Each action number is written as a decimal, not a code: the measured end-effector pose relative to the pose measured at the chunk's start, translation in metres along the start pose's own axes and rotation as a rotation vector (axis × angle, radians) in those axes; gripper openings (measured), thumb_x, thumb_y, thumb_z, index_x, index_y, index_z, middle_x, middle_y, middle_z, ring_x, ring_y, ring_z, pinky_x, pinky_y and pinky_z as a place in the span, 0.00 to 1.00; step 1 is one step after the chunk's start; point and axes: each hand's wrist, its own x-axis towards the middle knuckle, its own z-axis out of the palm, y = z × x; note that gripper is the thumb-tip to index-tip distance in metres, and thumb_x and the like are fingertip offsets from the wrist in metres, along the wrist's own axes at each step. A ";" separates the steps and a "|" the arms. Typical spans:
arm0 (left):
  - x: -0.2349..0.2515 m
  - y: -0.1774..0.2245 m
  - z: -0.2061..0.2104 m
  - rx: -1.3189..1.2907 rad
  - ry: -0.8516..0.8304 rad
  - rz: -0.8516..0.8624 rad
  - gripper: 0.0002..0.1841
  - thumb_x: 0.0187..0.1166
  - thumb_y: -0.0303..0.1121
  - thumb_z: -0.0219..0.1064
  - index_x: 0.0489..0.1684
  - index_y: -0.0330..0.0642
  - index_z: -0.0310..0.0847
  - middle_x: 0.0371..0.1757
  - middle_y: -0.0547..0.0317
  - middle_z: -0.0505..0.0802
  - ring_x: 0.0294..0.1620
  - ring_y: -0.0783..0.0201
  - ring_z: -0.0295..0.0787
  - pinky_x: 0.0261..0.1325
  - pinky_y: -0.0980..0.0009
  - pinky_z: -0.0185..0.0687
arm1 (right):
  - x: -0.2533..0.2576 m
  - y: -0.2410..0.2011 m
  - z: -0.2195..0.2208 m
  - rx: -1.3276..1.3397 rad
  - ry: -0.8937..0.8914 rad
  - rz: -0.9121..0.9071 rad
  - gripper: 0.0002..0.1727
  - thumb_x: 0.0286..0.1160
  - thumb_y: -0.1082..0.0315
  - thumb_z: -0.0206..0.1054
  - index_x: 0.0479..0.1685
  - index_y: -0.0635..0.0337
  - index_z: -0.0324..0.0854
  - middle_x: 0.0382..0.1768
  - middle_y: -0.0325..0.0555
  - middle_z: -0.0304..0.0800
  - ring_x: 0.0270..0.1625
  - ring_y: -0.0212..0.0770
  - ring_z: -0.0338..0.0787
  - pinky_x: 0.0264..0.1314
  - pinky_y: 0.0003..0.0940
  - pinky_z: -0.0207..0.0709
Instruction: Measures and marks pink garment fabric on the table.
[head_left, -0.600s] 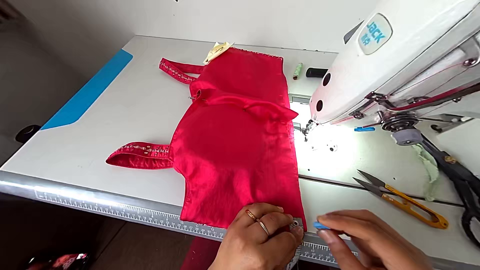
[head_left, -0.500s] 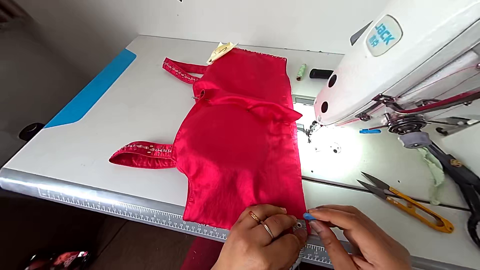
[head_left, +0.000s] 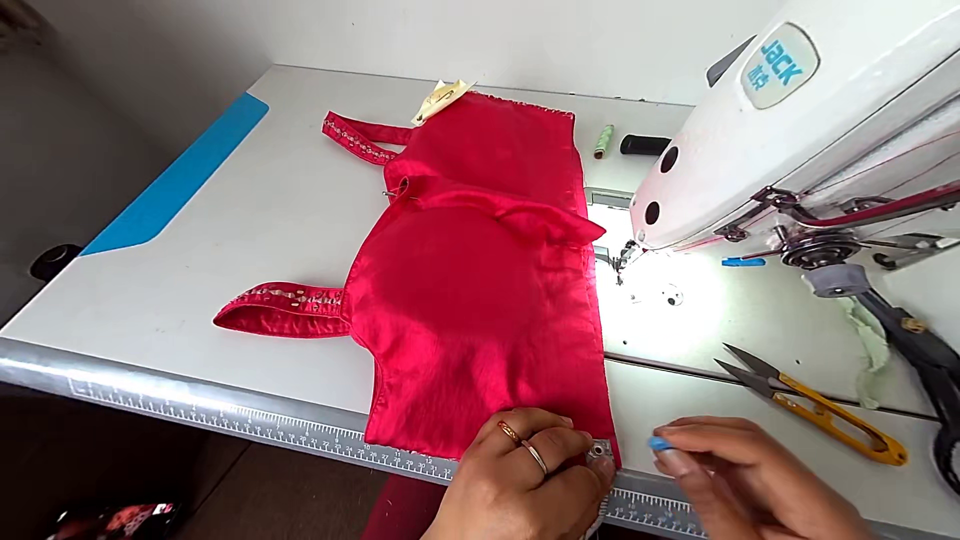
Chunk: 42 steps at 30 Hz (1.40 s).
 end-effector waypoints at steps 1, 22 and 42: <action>0.000 0.000 0.000 0.001 0.000 0.004 0.05 0.80 0.33 0.72 0.37 0.49 0.95 0.48 0.62 0.96 0.64 0.64 0.87 0.72 0.74 0.76 | -0.002 0.000 -0.004 0.148 0.032 0.064 0.08 0.87 0.63 0.64 0.56 0.44 0.85 0.49 0.27 0.91 0.46 0.22 0.91 0.47 0.19 0.88; -0.022 -0.023 -0.063 0.480 -0.046 0.002 0.15 0.88 0.48 0.61 0.58 0.57 0.91 0.61 0.67 0.95 0.70 0.64 0.86 0.75 0.66 0.74 | -0.020 -0.023 0.020 -0.041 -0.006 0.087 0.19 0.71 0.70 0.75 0.58 0.66 0.77 0.31 0.39 0.86 0.29 0.21 0.77 0.27 0.14 0.67; 0.004 -0.001 -0.028 -0.804 0.080 -0.361 0.07 0.83 0.30 0.69 0.50 0.37 0.81 0.40 0.62 0.92 0.36 0.79 0.87 0.40 0.82 0.86 | -0.004 -0.039 0.032 0.302 -0.076 -0.120 0.08 0.89 0.63 0.62 0.57 0.47 0.83 0.48 0.29 0.86 0.50 0.18 0.84 0.52 0.12 0.76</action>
